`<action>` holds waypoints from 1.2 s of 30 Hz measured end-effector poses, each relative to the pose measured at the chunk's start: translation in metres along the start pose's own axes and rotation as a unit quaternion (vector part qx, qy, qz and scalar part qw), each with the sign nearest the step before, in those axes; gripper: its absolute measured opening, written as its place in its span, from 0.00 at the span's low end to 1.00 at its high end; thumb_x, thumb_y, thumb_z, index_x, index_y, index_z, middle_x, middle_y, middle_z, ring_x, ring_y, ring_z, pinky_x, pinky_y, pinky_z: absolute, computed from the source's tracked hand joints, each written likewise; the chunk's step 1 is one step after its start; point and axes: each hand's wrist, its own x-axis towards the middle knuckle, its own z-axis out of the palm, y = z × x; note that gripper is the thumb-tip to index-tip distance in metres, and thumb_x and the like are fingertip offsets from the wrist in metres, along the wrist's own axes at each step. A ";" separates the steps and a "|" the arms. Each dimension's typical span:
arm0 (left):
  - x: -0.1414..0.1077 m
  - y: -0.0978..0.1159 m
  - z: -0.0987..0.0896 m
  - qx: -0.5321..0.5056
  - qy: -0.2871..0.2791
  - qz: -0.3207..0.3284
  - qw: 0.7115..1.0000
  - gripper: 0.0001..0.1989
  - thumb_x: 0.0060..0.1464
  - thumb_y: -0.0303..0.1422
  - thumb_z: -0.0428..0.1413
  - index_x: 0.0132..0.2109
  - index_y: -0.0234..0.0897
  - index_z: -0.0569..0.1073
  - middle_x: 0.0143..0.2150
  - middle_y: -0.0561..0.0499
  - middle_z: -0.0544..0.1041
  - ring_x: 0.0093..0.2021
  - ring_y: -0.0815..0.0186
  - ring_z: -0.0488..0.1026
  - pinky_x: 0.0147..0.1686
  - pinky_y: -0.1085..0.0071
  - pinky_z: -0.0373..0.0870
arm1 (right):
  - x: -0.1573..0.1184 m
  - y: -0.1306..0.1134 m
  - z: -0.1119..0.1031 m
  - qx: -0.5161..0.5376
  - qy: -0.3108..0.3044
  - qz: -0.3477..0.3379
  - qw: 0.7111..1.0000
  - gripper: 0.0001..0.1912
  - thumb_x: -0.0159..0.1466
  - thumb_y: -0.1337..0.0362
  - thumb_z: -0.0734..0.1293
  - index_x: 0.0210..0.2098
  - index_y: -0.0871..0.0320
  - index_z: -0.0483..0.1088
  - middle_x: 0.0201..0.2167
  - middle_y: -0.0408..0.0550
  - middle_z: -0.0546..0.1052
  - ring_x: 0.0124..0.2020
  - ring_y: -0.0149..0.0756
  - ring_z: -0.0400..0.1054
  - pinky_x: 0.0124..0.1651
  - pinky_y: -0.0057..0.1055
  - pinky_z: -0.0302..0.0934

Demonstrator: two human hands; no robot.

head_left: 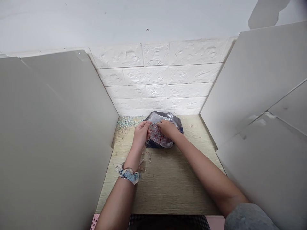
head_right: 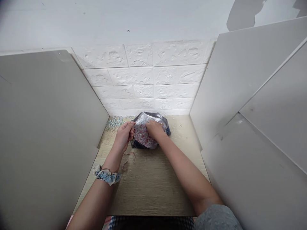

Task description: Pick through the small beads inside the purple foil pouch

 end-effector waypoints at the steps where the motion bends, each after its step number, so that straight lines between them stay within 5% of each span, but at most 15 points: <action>1: 0.000 0.000 0.000 0.001 0.000 -0.001 1.000 0.09 0.43 0.36 0.56 0.30 0.35 0.68 0.15 0.61 0.59 0.13 0.79 0.50 0.12 0.81 0.43 | 0.001 -0.001 0.000 0.002 0.006 -0.009 1.000 0.16 0.64 0.72 0.54 0.45 0.60 0.69 0.44 0.56 0.69 0.45 0.41 0.64 0.45 0.31 0.58; 11: 0.002 0.004 -0.004 -0.009 0.013 0.001 1.000 0.12 0.43 0.39 0.56 0.31 0.35 0.68 0.15 0.61 0.59 0.14 0.79 0.52 0.12 0.82 0.43 | 0.004 -0.007 0.007 0.026 0.001 -0.078 0.997 0.24 0.65 0.73 0.53 0.54 0.48 0.67 0.52 0.55 0.65 0.53 0.44 0.58 0.52 0.37 0.54; 22: 0.001 0.004 -0.003 -0.008 0.016 -0.001 1.000 0.12 0.42 0.39 0.57 0.31 0.35 0.68 0.15 0.61 0.60 0.14 0.79 0.52 0.12 0.82 0.43 | 0.004 -0.008 0.008 -0.005 0.030 -0.101 0.994 0.21 0.62 0.74 0.56 0.48 0.52 0.72 0.48 0.56 0.68 0.48 0.43 0.62 0.50 0.36 0.56; 33: 0.001 0.003 -0.003 0.000 0.017 -0.002 1.000 0.13 0.41 0.40 0.57 0.31 0.35 0.68 0.15 0.61 0.59 0.14 0.79 0.52 0.13 0.81 0.43 | 0.000 -0.004 -0.002 -0.026 0.023 -0.037 0.999 0.17 0.61 0.75 0.55 0.39 0.62 0.75 0.45 0.60 0.69 0.49 0.46 0.61 0.49 0.37 0.56; 36: 0.000 0.003 -0.003 0.000 0.017 -0.003 1.000 0.12 0.41 0.39 0.57 0.31 0.35 0.68 0.15 0.61 0.59 0.14 0.79 0.52 0.13 0.81 0.43 | 0.001 -0.005 0.000 -0.020 0.022 -0.050 0.998 0.19 0.61 0.75 0.56 0.43 0.58 0.75 0.47 0.57 0.69 0.49 0.44 0.61 0.49 0.36 0.56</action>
